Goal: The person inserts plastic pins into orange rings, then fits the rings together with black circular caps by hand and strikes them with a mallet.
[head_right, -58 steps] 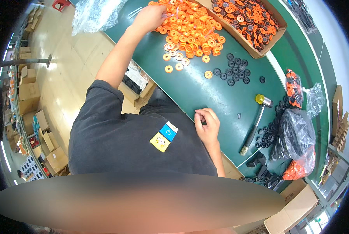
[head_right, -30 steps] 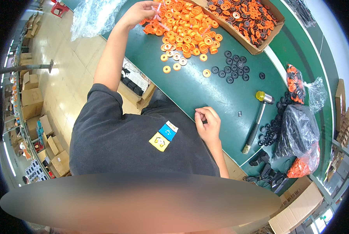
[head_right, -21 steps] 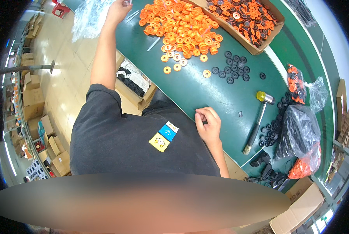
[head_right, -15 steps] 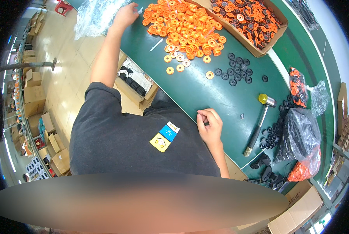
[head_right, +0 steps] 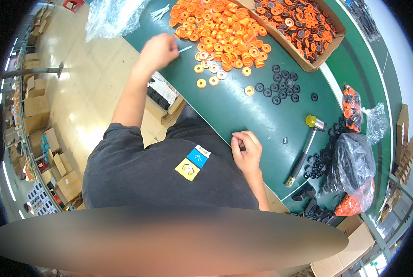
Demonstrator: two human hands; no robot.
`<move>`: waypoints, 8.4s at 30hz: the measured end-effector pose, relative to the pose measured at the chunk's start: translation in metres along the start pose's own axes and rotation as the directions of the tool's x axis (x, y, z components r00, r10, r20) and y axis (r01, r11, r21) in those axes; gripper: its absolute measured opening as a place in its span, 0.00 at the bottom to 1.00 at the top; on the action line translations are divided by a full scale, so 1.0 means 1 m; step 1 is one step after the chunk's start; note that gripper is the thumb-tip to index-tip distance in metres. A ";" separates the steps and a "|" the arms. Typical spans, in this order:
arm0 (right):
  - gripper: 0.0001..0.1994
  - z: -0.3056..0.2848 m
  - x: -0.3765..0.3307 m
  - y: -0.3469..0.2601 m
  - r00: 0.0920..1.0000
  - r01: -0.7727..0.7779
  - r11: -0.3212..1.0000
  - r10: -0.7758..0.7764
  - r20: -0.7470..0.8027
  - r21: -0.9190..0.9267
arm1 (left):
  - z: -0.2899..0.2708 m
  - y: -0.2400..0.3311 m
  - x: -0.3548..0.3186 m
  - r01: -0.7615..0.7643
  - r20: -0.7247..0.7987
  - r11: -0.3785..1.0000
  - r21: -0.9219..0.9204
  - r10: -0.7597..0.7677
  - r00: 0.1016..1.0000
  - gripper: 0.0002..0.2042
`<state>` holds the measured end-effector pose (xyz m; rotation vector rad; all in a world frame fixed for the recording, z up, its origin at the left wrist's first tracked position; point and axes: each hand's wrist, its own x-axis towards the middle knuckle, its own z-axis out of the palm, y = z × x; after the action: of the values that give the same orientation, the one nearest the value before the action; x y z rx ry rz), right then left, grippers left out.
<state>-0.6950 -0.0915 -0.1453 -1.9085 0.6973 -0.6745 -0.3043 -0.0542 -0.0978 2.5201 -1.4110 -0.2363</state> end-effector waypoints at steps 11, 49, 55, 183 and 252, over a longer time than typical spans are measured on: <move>0.05 0.003 -0.001 -0.003 0.998 -0.039 0.999 0.038 -0.041 -0.019 | 0.007 -0.002 0.008 -0.200 0.086 0.977 0.078 0.194 0.977 0.08; 0.06 -0.022 0.127 -0.034 0.990 0.114 0.966 -0.129 -0.051 -0.234 | -0.003 -0.022 0.195 -0.342 0.142 0.916 0.210 0.318 0.937 0.06; 0.12 -0.012 0.244 -0.002 0.999 0.014 0.878 -0.031 -0.028 -0.478 | -0.012 -0.010 0.203 -0.441 0.268 0.889 0.122 0.398 0.877 0.08; 0.07 0.035 0.334 -0.006 0.783 0.593 0.454 -0.136 0.606 -0.665 | -0.038 -0.093 0.162 0.055 -0.147 0.996 0.077 -0.043 0.988 0.06; 0.35 0.061 0.099 -0.019 0.974 -0.076 0.807 -0.066 -0.218 -0.586 | 0.069 0.044 -0.008 -0.586 -0.299 0.806 -0.082 0.541 0.786 0.43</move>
<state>-0.5808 -0.1182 -0.1362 -2.4182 1.1672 -0.7367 -0.3620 -0.0784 -0.1512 1.7950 -1.8544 0.0869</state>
